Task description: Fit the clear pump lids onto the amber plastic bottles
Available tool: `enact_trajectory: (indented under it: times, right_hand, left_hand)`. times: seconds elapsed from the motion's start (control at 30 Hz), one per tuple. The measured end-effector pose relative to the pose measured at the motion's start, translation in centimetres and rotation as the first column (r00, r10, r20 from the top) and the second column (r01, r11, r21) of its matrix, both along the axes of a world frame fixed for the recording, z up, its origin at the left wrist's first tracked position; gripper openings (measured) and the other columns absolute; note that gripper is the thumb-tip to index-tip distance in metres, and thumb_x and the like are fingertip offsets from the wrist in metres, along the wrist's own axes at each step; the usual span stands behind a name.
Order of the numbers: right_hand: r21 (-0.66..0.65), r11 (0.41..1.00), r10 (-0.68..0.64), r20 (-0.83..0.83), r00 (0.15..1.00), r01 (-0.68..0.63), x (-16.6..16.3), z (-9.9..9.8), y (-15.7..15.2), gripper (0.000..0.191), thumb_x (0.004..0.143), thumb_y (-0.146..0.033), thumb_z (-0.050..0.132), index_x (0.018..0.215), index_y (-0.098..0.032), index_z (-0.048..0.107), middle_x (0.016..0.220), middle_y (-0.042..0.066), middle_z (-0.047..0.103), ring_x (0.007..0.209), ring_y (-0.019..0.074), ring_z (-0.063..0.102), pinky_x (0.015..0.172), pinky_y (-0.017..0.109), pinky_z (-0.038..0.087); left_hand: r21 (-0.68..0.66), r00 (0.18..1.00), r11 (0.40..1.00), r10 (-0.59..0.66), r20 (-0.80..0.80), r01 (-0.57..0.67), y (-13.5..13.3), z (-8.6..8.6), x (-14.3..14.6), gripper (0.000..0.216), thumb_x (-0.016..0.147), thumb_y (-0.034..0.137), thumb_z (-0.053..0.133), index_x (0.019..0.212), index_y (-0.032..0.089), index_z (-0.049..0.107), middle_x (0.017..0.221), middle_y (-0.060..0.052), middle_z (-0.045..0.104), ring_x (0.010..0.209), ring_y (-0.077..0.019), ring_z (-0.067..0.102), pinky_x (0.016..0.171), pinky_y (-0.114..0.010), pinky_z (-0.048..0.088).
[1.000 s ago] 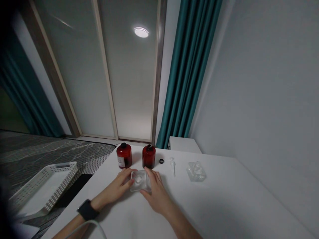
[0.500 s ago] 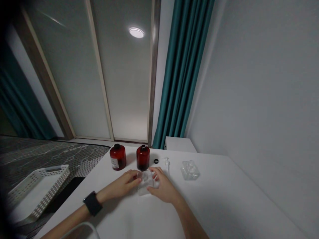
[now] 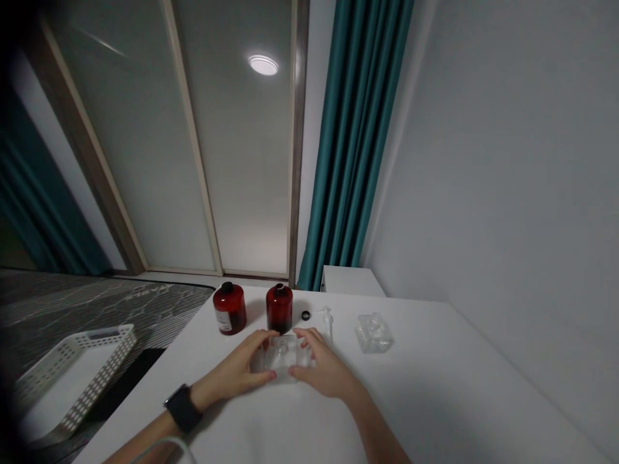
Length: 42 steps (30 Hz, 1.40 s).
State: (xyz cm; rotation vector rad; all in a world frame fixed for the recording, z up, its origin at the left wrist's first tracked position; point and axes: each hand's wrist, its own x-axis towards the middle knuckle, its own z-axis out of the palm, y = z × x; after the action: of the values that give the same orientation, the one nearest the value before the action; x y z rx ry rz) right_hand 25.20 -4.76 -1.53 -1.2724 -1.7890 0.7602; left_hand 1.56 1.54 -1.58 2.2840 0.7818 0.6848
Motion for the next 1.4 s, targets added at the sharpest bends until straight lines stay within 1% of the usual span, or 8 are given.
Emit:
enact_trajectory:
  times: [0.13, 0.23, 0.33, 0.5, 0.67, 0.87, 1.13, 1.4]
  right_hand:
    - [0.188, 0.968, -0.167, 0.002, 0.986, 0.164, 1.6, -0.5, 1.2, 0.033, 0.092, -0.026, 0.051, 0.123, -0.023, 0.06, 0.111, 0.007, 0.066, 0.092, 0.0193, 0.064, 0.075, 0.032, 0.054]
    - [0.246, 0.923, -0.31, 0.019, 0.95, 0.296, 2.5, -1.4, 2.3, 0.027, 0.096, -0.027, 0.044, 0.113, -0.02, 0.063, 0.098, 0.008, 0.067, 0.088, 0.0216, 0.063, 0.077, 0.036, 0.052]
    - [0.31, 0.889, -0.377, 0.076, 0.923, 0.338, 2.6, -2.3, 2.8, 0.024, 0.095, -0.024, 0.044, 0.106, -0.02, 0.065, 0.093, 0.009, 0.067, 0.092, 0.0247, 0.06, 0.085, 0.042, 0.048]
    - [0.38, 0.871, -0.407, 0.208, 0.889, 0.31, 1.9, -3.1, 2.9, 0.027, 0.093, -0.015, 0.046, 0.108, -0.022, 0.066, 0.1, 0.008, 0.068, 0.099, 0.0267, 0.057, 0.09, 0.045, 0.044]
    - [0.417, 0.864, -0.436, 0.339, 0.834, 0.282, 1.4, -3.2, 3.2, 0.032, 0.092, -0.011, 0.045, 0.116, -0.022, 0.063, 0.106, 0.009, 0.067, 0.104, 0.0276, 0.055, 0.093, 0.045, 0.042]
    - [0.425, 0.88, -0.428, 0.519, 0.74, 0.211, 1.0, -2.1, 5.2, 0.035, 0.088, -0.007, 0.051, 0.118, -0.022, 0.064, 0.11, 0.01, 0.067, 0.108, 0.0274, 0.054, 0.095, 0.042, 0.041]
    - [0.428, 0.882, -0.456, 0.668, 0.588, 0.198, 0.4, -1.5, 8.5, 0.025, 0.092, -0.021, 0.055, 0.115, -0.018, 0.066, 0.11, 0.013, 0.066, 0.112, 0.0311, 0.051, 0.102, 0.047, 0.034]
    - [0.389, 0.906, -0.408, 0.705, 0.58, 0.166, 0.7, -2.4, 9.0, 0.021, 0.09, -0.014, 0.057, 0.105, -0.023, 0.068, 0.107, 0.009, 0.069, 0.11, 0.0288, 0.054, 0.106, 0.05, 0.028]
  left_hand:
    - [0.004, 1.0, 1.0, 0.001, -0.02, -0.001, 0.0, -0.1, 0.1, 0.065, 0.076, 0.03, 0.075, 0.134, 0.021, 0.048, 0.126, -0.012, 0.059, 0.111, -0.0295, 0.058, 0.098, -0.044, 0.048]
    - [0.026, 0.999, 1.0, -0.009, -0.045, 0.011, 0.0, -0.2, 0.1, 0.065, 0.077, 0.033, 0.075, 0.134, 0.02, 0.048, 0.124, -0.012, 0.059, 0.112, -0.0301, 0.057, 0.099, -0.045, 0.047]
    - [0.059, 0.997, 0.998, -0.032, -0.076, 0.037, 0.1, -0.1, -0.2, 0.067, 0.078, 0.045, 0.074, 0.134, 0.019, 0.049, 0.123, -0.013, 0.06, 0.109, -0.0318, 0.057, 0.097, -0.046, 0.047]
    - [0.144, 0.996, 0.986, -0.074, -0.044, 0.079, 0.2, 0.0, -0.5, 0.059, 0.091, 0.052, 0.053, 0.138, 0.017, 0.048, 0.12, -0.015, 0.062, 0.103, -0.0311, 0.058, 0.094, -0.047, 0.048]
    - [0.168, 0.993, 0.984, 0.044, 0.108, -0.062, 0.2, 0.5, -0.6, 0.04, 0.1, 0.038, 0.038, 0.132, 0.017, 0.052, 0.112, -0.012, 0.064, 0.101, -0.0267, 0.06, 0.093, -0.043, 0.048]
    - [0.187, 0.95, 0.957, 0.169, 0.261, -0.222, 0.2, 0.9, -0.5, 0.03, 0.1, 0.033, 0.038, 0.114, 0.017, 0.06, 0.097, -0.009, 0.064, 0.09, -0.0239, 0.062, 0.082, -0.037, 0.05]
    - [0.215, 0.924, 0.927, 0.235, 0.302, -0.306, 0.1, 0.9, -0.2, 0.025, 0.093, 0.018, 0.047, 0.116, 0.02, 0.056, 0.098, -0.006, 0.059, 0.089, -0.0212, 0.06, 0.082, -0.035, 0.05]
    - [0.172, 0.894, 0.922, 0.27, 0.358, -0.347, 0.1, 1.5, 0.3, 0.033, 0.091, 0.017, 0.049, 0.124, 0.022, 0.052, 0.115, -0.009, 0.057, 0.105, -0.0239, 0.057, 0.091, -0.039, 0.05]
